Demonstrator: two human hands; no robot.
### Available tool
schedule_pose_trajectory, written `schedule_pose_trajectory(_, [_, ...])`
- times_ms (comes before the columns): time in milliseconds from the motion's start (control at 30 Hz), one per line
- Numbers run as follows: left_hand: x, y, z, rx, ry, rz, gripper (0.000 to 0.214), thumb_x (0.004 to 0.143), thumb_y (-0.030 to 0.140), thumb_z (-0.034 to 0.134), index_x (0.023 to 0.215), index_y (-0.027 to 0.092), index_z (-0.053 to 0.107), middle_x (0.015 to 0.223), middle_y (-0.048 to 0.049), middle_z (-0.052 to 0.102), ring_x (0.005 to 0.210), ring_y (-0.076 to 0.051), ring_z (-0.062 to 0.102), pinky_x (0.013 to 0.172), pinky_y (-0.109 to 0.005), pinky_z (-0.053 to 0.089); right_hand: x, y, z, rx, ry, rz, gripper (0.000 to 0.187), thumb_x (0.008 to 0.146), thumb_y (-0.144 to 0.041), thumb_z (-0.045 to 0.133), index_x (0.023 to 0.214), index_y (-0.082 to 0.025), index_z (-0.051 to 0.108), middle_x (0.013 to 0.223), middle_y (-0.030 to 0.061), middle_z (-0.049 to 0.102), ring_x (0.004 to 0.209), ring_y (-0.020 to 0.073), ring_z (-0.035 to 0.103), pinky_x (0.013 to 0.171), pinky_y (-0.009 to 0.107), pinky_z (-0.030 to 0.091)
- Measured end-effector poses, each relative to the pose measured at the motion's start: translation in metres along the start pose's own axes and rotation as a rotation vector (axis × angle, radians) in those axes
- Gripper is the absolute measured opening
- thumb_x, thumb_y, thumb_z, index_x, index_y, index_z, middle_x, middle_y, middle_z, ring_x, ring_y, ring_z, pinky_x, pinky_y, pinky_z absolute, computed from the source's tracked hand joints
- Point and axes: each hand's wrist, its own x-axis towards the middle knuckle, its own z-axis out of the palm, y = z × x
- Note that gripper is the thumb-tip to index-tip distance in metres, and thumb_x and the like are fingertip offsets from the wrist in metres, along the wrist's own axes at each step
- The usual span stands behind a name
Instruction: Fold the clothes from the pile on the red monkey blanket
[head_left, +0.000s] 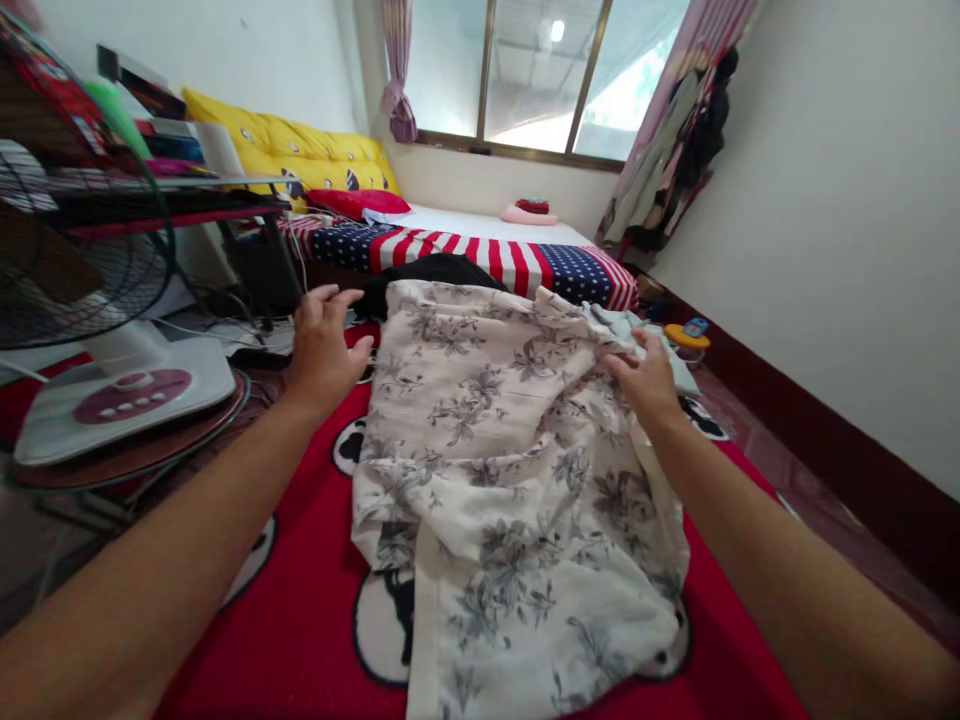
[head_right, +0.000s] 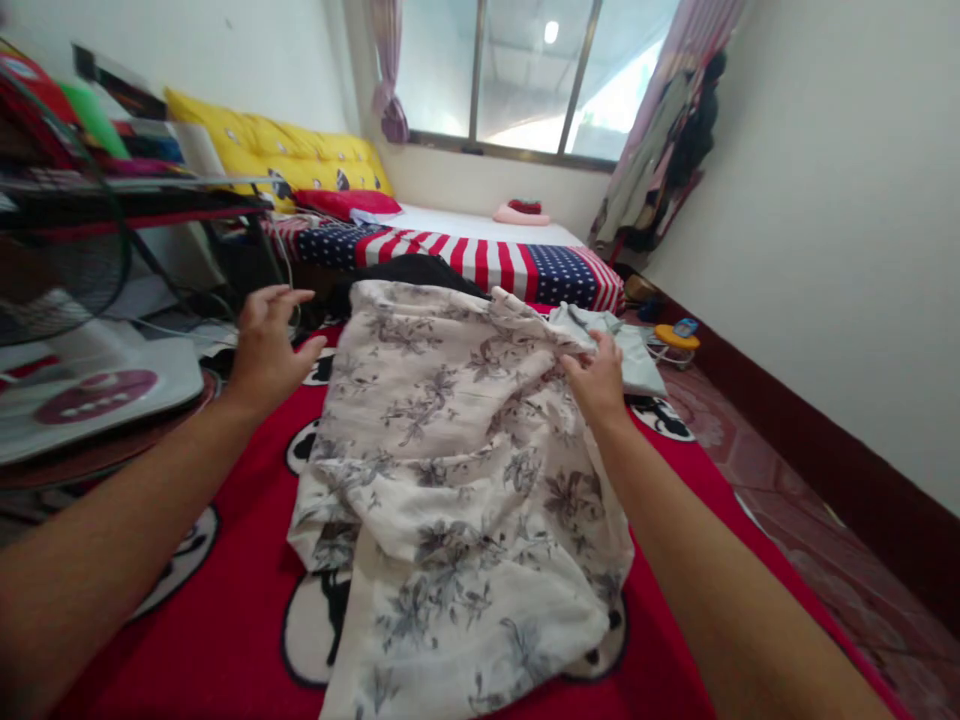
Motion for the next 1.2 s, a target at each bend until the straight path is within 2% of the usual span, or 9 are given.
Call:
schedule_pose_trajectory(133, [-0.042,-0.034,0.019,0.077,-0.275,-0.133,0.055,0.074,0.041,0.066,0.122,0.014,0.061,0.122,-0.0159,0.059,0.119,-0.033,0.052,0.104,-0.042,0.039,-0.075,-0.008,-0.002,0.012,-0.294,-0.179,0.035,0.079,-0.03,0.065,0.113,-0.022,0.064,0.134,0.0128,0.051,0.118,0.0284,0.054,0.087,0.043,0.051])
schedule_pose_trajectory(267, [-0.087,-0.051,0.011,0.081,-0.501,-0.21,0.053,0.077,0.06,0.055,0.103,0.016,0.069,0.1,-0.0129,0.067,0.095,-0.028,0.062,0.086,-0.035,0.047,-0.157,-0.044,-0.013,0.117,-0.726,-0.296,0.015,0.089,-0.031,0.06,0.099,-0.025,0.068,0.11,0.0067,0.065,0.104,0.0209,0.06,0.091,0.036,0.048])
schedule_pose_trajectory(467, [-0.113,-0.012,-0.001,-0.011,-0.637,-0.157,0.04,0.068,0.059,0.063,0.076,0.021,0.068,0.09,-0.0075,0.067,0.083,-0.025,0.063,0.074,-0.032,0.048,-0.223,-0.078,0.003,0.007,-1.183,-0.51,0.071,0.06,-0.06,0.08,0.118,-0.026,0.06,0.124,0.0079,0.059,0.106,0.027,0.054,0.091,0.04,0.043])
schedule_pose_trajectory(567, [-0.12,0.005,-0.006,-0.184,-0.613,-0.242,0.035,0.067,0.054,0.063,0.074,0.02,0.066,0.088,-0.0076,0.069,0.084,-0.027,0.064,0.075,-0.035,0.049,-0.235,-0.077,0.013,-0.046,-1.163,-0.536,0.035,0.074,-0.044,0.076,0.099,-0.024,0.062,0.12,0.0046,0.062,0.105,0.0242,0.053,0.09,0.038,0.039])
schedule_pose_trajectory(667, [-0.117,0.004,-0.017,-0.511,-0.518,-0.549,0.045,0.067,0.056,0.064,0.091,0.018,0.065,0.087,-0.0066,0.072,0.081,-0.027,0.067,0.071,-0.035,0.052,-0.23,-0.078,0.005,0.085,-1.181,-0.417,0.004,0.085,-0.022,0.063,0.086,-0.021,0.059,0.108,0.0026,0.066,0.098,0.0183,0.056,0.088,0.032,0.039])
schedule_pose_trajectory(767, [-0.107,-0.016,-0.032,-0.642,-0.426,-0.775,0.052,0.06,0.057,0.071,0.094,0.018,0.061,0.082,-0.0054,0.073,0.07,-0.024,0.068,0.062,-0.032,0.052,-0.215,-0.08,-0.019,0.269,-1.237,-0.082,0.008,0.087,-0.027,0.06,0.087,-0.019,0.06,0.092,0.0019,0.067,0.085,0.0151,0.057,0.079,0.027,0.041])
schedule_pose_trajectory(967, [-0.094,-0.05,-0.05,-0.095,-0.625,-0.445,0.047,0.055,0.055,0.071,0.086,0.02,0.066,0.07,-0.0035,0.07,0.061,-0.023,0.065,0.056,-0.03,0.049,-0.187,-0.071,-0.048,0.573,-1.44,0.475,0.036,0.075,-0.049,0.074,0.079,-0.015,0.061,0.077,0.0018,0.066,0.067,0.0114,0.058,0.062,0.022,0.043])
schedule_pose_trajectory(1067, [-0.087,-0.023,-0.042,0.039,-0.453,-0.194,0.045,0.07,0.05,0.059,0.102,0.02,0.067,0.097,-0.0077,0.071,0.08,-0.024,0.067,0.071,-0.033,0.052,-0.163,-0.063,-0.038,0.567,-1.264,0.322,0.034,0.08,-0.049,0.068,0.083,-0.016,0.065,0.092,0.0087,0.072,0.083,0.0183,0.066,0.077,0.032,0.049])
schedule_pose_trajectory(1200, [-0.08,0.021,-0.008,-0.158,-0.56,0.034,0.034,0.082,0.042,0.05,0.099,0.021,0.071,0.105,-0.0073,0.07,0.097,-0.023,0.065,0.087,-0.035,0.051,-0.122,-0.03,-0.019,0.004,-0.592,-0.097,0.02,0.087,-0.039,0.059,0.086,-0.02,0.067,0.1,0.0092,0.071,0.097,0.0247,0.064,0.091,0.041,0.046])
